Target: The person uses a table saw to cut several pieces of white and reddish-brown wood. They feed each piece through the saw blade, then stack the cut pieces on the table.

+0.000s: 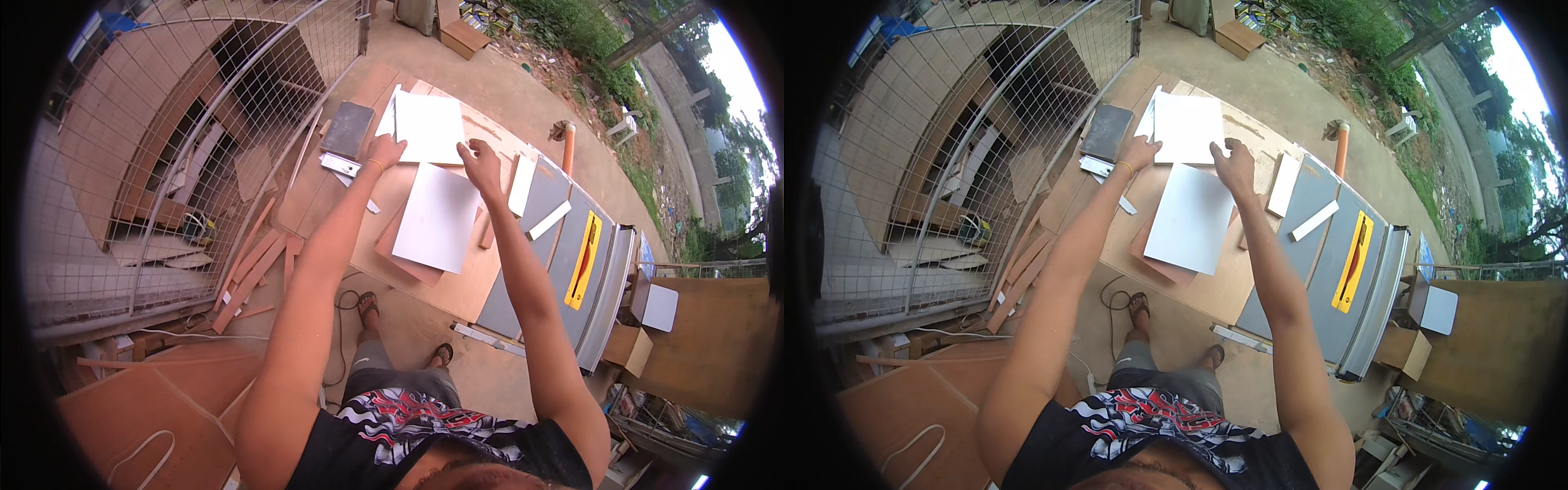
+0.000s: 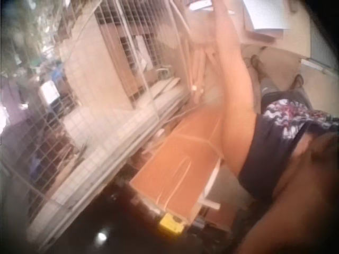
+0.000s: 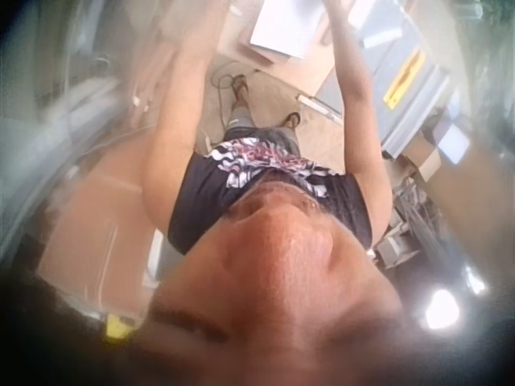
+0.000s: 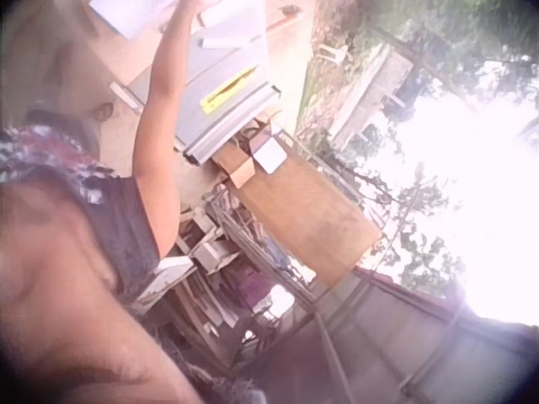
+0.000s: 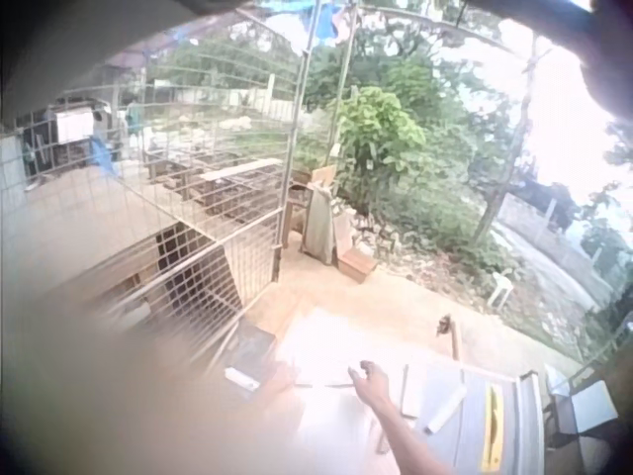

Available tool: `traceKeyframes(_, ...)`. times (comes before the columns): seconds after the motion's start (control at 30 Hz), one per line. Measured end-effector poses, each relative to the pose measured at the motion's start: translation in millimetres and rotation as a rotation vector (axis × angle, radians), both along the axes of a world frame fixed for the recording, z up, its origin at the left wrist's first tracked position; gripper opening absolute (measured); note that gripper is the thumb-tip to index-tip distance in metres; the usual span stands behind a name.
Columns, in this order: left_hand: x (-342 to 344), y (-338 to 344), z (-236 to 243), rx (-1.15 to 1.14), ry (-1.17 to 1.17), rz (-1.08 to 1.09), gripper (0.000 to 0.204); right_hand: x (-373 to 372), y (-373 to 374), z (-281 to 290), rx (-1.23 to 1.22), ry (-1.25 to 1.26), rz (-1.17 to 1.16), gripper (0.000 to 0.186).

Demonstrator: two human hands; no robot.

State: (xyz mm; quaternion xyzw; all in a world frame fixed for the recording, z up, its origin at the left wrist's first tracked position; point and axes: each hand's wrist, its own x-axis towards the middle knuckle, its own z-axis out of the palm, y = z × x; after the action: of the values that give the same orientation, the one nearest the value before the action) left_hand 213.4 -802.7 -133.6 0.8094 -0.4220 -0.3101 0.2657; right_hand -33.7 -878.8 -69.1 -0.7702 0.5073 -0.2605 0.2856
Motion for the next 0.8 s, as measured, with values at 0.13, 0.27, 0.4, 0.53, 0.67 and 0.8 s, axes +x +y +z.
traceKeyframes(0.13,-40,-25,-29,0.019,-0.026,0.116,0.061,18,-88,-67,0.429,0.315,-0.229,0.080)
traceKeyframes(0.27,-32,-20,-29,-0.175,0.065,0.177,0.054,36,-99,-59,0.615,0.122,-0.189,0.076)
traceKeyframes(0.4,13,-12,-15,-0.462,0.544,0.295,0.044,72,-65,-5,0.420,-0.237,-0.153,0.074)
traceKeyframes(0.53,-16,21,50,-0.852,0.796,0.212,0.047,33,-20,35,0.186,-0.599,-0.005,0.063)
traceKeyframes(0.67,-50,97,114,-0.802,0.772,0.125,0.065,-21,65,98,0.240,-1.065,0.058,0.044)
traceKeyframes(0.8,-61,155,166,-0.845,1.197,-0.037,0.069,-111,108,107,0.344,-1.278,0.034,0.035)
